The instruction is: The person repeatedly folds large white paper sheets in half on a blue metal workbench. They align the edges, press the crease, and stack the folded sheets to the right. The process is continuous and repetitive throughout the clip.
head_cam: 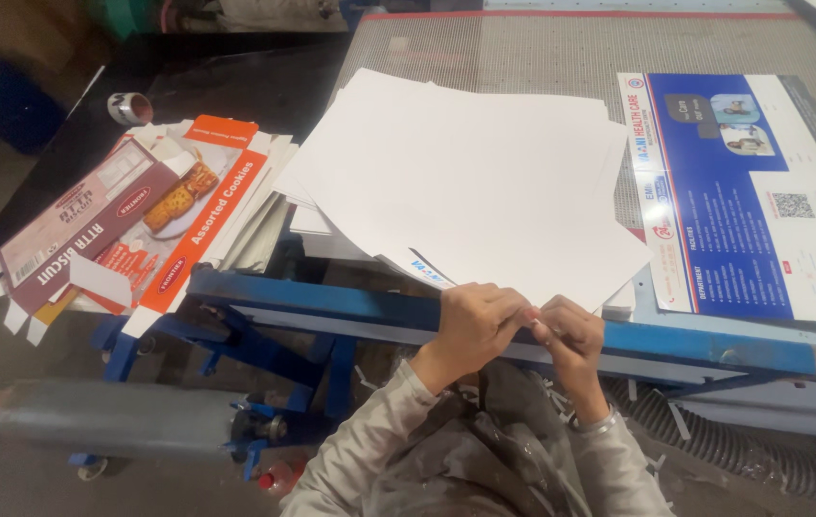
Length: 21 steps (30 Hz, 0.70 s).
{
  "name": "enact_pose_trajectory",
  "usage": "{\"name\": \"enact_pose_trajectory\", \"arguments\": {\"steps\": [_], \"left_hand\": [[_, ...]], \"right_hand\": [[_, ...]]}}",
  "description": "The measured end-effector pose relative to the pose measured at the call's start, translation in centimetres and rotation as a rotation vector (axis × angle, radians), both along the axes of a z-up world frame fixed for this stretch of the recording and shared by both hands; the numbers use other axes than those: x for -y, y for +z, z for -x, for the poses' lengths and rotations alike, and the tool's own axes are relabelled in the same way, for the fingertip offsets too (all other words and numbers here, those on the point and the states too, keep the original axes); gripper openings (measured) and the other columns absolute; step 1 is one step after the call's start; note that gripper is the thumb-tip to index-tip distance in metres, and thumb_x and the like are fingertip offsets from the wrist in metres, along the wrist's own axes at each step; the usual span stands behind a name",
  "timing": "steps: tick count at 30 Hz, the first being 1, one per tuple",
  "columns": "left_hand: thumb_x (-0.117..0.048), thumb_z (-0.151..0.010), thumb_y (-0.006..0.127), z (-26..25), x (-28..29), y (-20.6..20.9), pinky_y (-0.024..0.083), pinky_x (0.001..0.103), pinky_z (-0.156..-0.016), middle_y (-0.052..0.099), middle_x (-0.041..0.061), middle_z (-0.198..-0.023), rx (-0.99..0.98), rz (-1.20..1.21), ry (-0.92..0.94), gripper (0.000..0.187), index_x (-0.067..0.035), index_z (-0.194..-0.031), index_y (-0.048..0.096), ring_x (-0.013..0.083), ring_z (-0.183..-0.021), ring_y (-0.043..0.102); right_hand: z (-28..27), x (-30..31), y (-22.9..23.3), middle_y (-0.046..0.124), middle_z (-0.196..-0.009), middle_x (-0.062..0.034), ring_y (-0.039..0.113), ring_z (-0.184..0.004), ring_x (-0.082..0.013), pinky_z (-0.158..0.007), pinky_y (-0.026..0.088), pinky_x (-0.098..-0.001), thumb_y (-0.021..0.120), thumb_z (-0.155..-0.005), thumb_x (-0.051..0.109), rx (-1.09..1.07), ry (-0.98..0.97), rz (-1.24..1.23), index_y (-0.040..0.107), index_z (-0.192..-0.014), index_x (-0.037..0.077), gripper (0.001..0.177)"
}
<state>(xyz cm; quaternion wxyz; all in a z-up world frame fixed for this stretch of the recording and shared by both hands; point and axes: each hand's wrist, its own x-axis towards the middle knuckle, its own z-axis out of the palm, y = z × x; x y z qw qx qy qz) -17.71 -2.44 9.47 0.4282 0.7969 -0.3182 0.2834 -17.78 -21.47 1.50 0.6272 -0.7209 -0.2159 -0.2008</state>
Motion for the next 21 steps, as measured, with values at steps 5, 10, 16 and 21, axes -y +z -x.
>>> {"name": "enact_pose_trajectory", "arguments": {"steps": [5,10,16,21], "left_hand": [[-0.024,-0.085,0.080,1.0,-1.1,1.1,0.052,0.034,-0.068,0.069,0.010,-0.098,0.078,0.048,-0.012,0.026,-0.004,-0.099,0.068,0.0262,-0.080,0.067],[-0.012,-0.088,0.080,1.2,-1.1,-0.2,0.052,0.035,-0.068,0.072,0.002,-0.096,0.203,0.084,0.000,0.013,-0.009,-0.093,0.068,0.0218,-0.078,0.068],[-0.013,-0.087,0.082,1.4,-0.8,-1.0,0.044,0.036,-0.058,0.070,0.003,-0.088,0.227,0.042,-0.028,0.015,-0.008,-0.089,0.068,0.0219,-0.065,0.061],[-0.013,-0.090,0.077,1.0,-0.7,-1.5,0.041,0.038,-0.056,0.059,0.004,-0.073,0.165,-0.015,-0.010,0.022,-0.009,-0.078,0.059,0.0240,-0.060,0.057]], "right_hand": [[0.5,-0.8,2.3,0.066,-0.079,-0.0028,0.057,-0.067,-0.0104,-0.059,0.041,-0.0247,0.077,-0.085,0.006,0.042,-0.041,0.064,0.072,-0.086,0.001,0.008],[2.1,-2.0,6.6,0.067,-0.096,-0.0128,0.065,-0.089,-0.0235,-0.076,0.052,-0.0323,0.080,-0.076,0.005,0.307,-0.200,0.248,0.072,-0.100,-0.001,0.026],[2.6,-1.7,6.3,0.065,-0.080,-0.0066,0.065,-0.076,-0.0177,-0.064,0.049,-0.0294,0.073,-0.069,-0.011,0.240,-0.160,0.266,0.071,-0.083,0.002,0.019],[2.4,-1.3,6.8,0.063,-0.075,-0.0068,0.062,-0.067,-0.0234,-0.058,0.047,-0.0345,0.076,-0.068,-0.007,0.182,-0.068,0.452,0.067,-0.083,0.004,0.021]]}}
